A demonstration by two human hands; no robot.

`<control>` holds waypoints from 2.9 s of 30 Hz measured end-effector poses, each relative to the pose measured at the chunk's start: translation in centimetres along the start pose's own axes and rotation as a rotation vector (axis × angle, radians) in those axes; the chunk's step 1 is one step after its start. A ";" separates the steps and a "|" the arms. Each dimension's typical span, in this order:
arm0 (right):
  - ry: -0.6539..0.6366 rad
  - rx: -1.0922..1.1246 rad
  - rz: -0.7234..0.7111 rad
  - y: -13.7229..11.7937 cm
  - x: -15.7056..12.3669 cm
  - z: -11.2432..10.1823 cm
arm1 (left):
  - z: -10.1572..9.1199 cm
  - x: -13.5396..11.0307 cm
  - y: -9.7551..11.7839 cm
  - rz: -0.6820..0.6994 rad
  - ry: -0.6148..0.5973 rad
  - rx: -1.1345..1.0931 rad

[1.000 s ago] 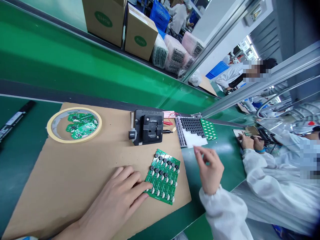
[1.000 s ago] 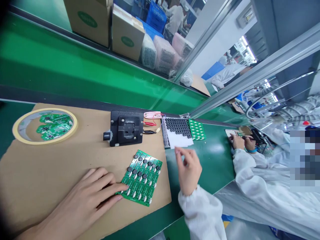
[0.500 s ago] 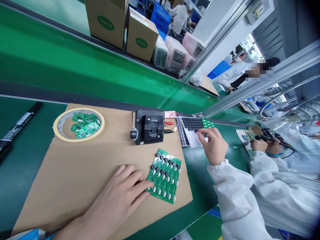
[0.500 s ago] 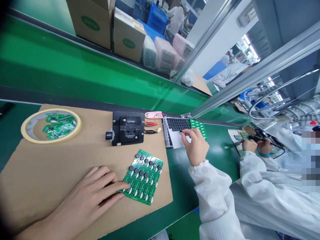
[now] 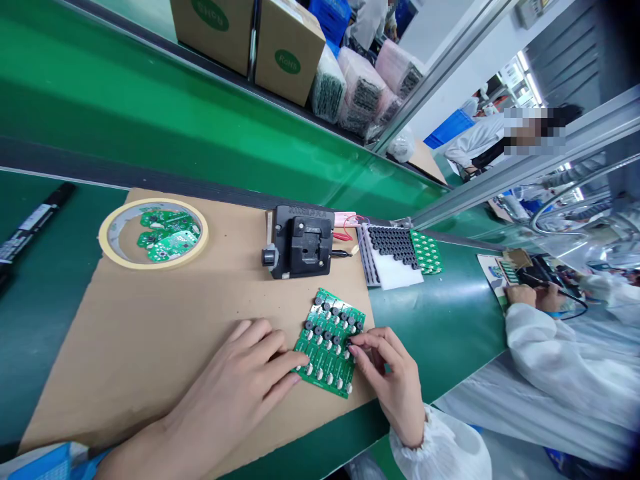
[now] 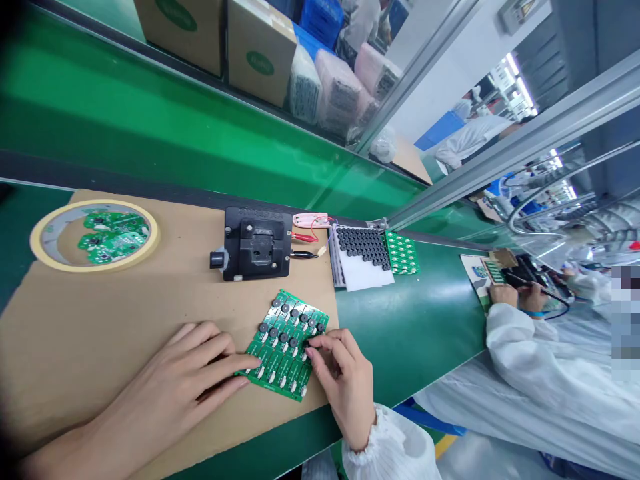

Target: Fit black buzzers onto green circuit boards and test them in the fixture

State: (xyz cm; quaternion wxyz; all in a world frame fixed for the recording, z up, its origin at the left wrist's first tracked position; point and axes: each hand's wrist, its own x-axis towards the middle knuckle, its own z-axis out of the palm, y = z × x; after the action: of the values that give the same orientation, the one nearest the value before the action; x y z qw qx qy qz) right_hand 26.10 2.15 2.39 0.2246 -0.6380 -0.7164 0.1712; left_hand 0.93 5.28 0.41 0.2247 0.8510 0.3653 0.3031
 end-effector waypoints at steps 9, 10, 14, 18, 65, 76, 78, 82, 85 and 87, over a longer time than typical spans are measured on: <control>-0.048 -0.124 -0.088 -0.5 0.4 -0.6 | 0.2 0.0 0.0 0.016 0.003 0.031; -0.046 -0.136 -0.097 -0.6 0.4 -0.7 | 0.2 0.0 0.0 0.012 0.000 0.030; -0.035 -0.180 -0.117 -0.8 0.6 -0.6 | 0.1 -0.1 0.0 0.002 -0.012 0.026; -0.028 -0.249 -0.135 -1.0 0.6 -0.7 | -0.1 0.0 0.1 0.003 -0.013 0.037; 0.075 -0.288 -0.276 2.4 4.7 -5.7 | 0.0 0.0 -0.1 0.007 -0.002 0.021; -0.036 -0.222 -0.193 1.8 0.1 -1.8 | 0.0 0.1 -0.2 0.009 -0.015 0.020; -0.028 -0.247 -0.209 1.6 0.3 -1.8 | 0.0 0.1 -0.2 0.016 -0.011 0.018; -0.018 -0.294 -0.231 1.0 0.5 -2.0 | 0.1 0.1 -0.2 0.017 -0.008 0.013; -0.007 -0.310 -0.240 0.5 0.7 -2.2 | 0.2 0.0 -0.2 0.013 -0.006 0.015; 0.003 -0.320 -0.247 0.2 0.8 -2.3 | 0.2 -0.1 -0.1 0.007 -0.012 0.021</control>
State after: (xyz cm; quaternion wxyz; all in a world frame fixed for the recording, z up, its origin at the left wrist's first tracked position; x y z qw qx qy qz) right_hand 27.42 2.91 4.27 0.1407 -0.5731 -0.8069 0.0257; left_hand 0.95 5.29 0.17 0.2169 0.8565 0.3640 0.2947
